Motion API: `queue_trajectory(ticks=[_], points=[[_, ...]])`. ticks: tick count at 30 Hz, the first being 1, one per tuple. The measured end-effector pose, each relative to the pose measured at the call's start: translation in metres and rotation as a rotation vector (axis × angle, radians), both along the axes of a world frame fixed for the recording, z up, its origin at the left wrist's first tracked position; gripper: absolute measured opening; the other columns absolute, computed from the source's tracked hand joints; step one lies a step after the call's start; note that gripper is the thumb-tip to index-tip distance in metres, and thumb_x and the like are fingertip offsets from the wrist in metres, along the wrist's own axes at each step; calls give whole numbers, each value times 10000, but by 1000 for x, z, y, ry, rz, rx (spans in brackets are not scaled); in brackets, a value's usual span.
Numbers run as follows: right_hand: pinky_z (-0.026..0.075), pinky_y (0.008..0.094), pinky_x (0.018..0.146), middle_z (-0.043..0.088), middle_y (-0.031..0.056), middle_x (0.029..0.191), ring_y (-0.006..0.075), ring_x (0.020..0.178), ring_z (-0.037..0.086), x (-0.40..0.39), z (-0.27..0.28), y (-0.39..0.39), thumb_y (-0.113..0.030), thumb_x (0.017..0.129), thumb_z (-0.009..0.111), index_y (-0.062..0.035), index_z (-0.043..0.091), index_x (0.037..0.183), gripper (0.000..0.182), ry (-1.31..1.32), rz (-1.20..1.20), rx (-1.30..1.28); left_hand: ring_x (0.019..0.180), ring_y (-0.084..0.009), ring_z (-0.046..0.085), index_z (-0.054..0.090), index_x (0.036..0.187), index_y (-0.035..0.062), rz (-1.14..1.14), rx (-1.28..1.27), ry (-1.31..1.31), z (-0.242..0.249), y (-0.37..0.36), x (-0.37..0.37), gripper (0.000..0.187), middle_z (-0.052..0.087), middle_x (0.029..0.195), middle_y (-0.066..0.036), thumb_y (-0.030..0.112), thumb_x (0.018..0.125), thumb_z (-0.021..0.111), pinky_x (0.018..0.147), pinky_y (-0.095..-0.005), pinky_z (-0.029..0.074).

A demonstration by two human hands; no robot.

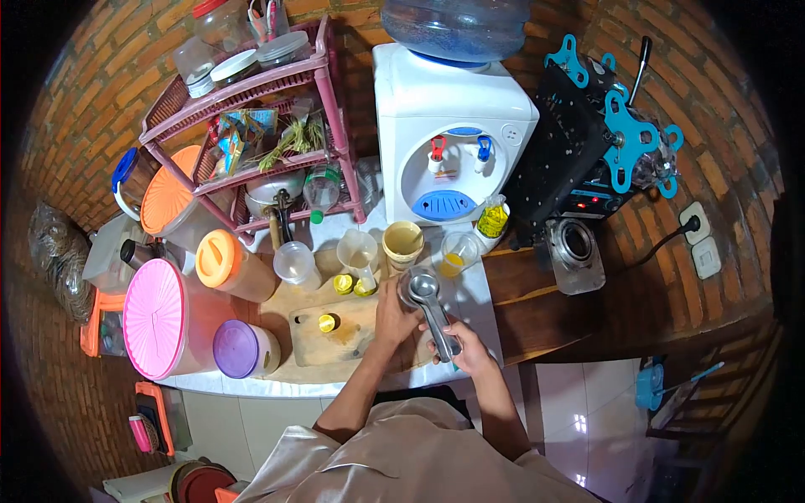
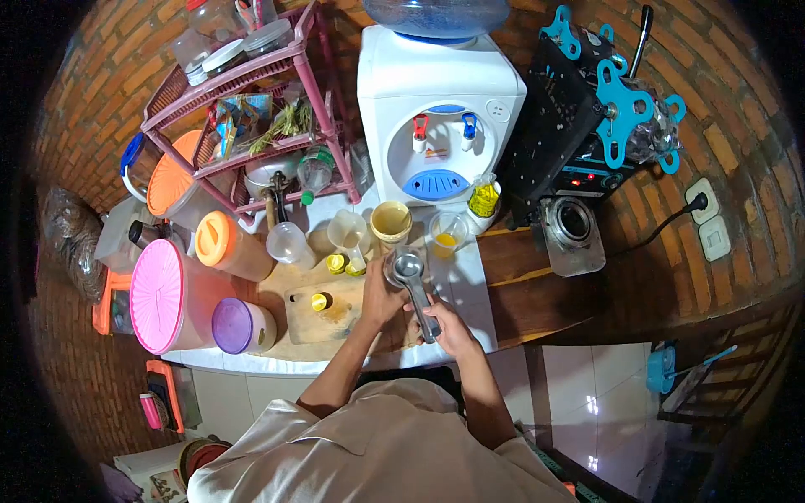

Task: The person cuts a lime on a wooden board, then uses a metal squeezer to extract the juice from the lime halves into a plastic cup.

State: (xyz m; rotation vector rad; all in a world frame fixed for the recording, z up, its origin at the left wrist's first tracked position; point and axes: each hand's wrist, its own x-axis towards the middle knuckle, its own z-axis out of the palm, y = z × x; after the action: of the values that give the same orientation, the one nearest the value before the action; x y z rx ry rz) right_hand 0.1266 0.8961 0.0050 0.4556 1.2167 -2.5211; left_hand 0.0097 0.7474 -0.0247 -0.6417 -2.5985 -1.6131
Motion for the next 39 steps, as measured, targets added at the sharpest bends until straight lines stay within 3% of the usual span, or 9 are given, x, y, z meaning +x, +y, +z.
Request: queue_trajectory(ticks=[4,9,12,14,17,20,24,27,39], points=[[531,342,607,641,84,1176,158,795,612,9,-5,3,-260,860,513,-81,489,1328,501,-32,36,-67,1129,-421,583,412,1292,-1,-47,66,-239,1,-6,12,724,597,1186,-265,86,663,757,934,-447,487],[543,339,614,634,128,1199,167,788,629,6,-5,2,-204,851,516,-28,499,1312,494,24,29,-44,1103,-386,619,411,1291,0,-38,66,-187,-6,-6,11,730,618,1168,-248,97,667,778,909,-420,504],[566,359,670,601,157,1263,249,879,666,5,0,-4,-170,846,499,-9,461,1342,523,31,33,161,1104,-398,618,411,1297,11,-38,92,-170,-12,-7,9,740,623,1165,-254,111,670,792,904,-429,507],[519,360,857,620,166,1232,257,910,674,4,-2,-5,-102,846,515,27,475,1330,503,108,20,121,1104,-391,621,412,1300,15,-34,93,-184,-11,-7,9,748,625,1162,-251,112,667,798,903,-423,509],[477,358,944,619,173,1234,292,969,675,5,4,-7,-62,862,501,34,468,1335,484,96,26,93,1103,-372,628,414,1303,16,-40,156,-199,-7,-8,11,749,629,1160,-243,96,665,799,904,-415,510],[593,368,750,590,180,1275,306,1034,659,7,-13,-1,-91,890,492,18,451,1342,467,128,68,123,1095,-349,638,418,1305,17,-53,182,-184,-5,-9,12,738,636,1154,-231,79,671,791,900,-403,512],[597,348,750,596,181,1275,276,1042,655,10,-12,-3,-84,933,490,27,457,1338,421,103,54,153,1079,-329,649,425,1299,18,-65,200,-165,1,-9,15,707,646,1139,-221,65,685,773,894,-394,516],[544,334,875,628,183,1229,288,1026,674,11,-10,-7,-55,960,512,39,479,1325,379,42,10,190,1081,-324,649,423,1302,17,-61,201,-178,3,-9,16,703,646,1138,-223,66,691,766,897,-392,515],[594,332,723,670,176,1140,243,930,698,12,-21,-15,-57,951,560,41,531,1272,337,-17,-103,221,1099,-339,639,438,1299,4,-25,202,-192,-8,-11,17,707,643,1142,-230,84,685,779,904,-397,510]])
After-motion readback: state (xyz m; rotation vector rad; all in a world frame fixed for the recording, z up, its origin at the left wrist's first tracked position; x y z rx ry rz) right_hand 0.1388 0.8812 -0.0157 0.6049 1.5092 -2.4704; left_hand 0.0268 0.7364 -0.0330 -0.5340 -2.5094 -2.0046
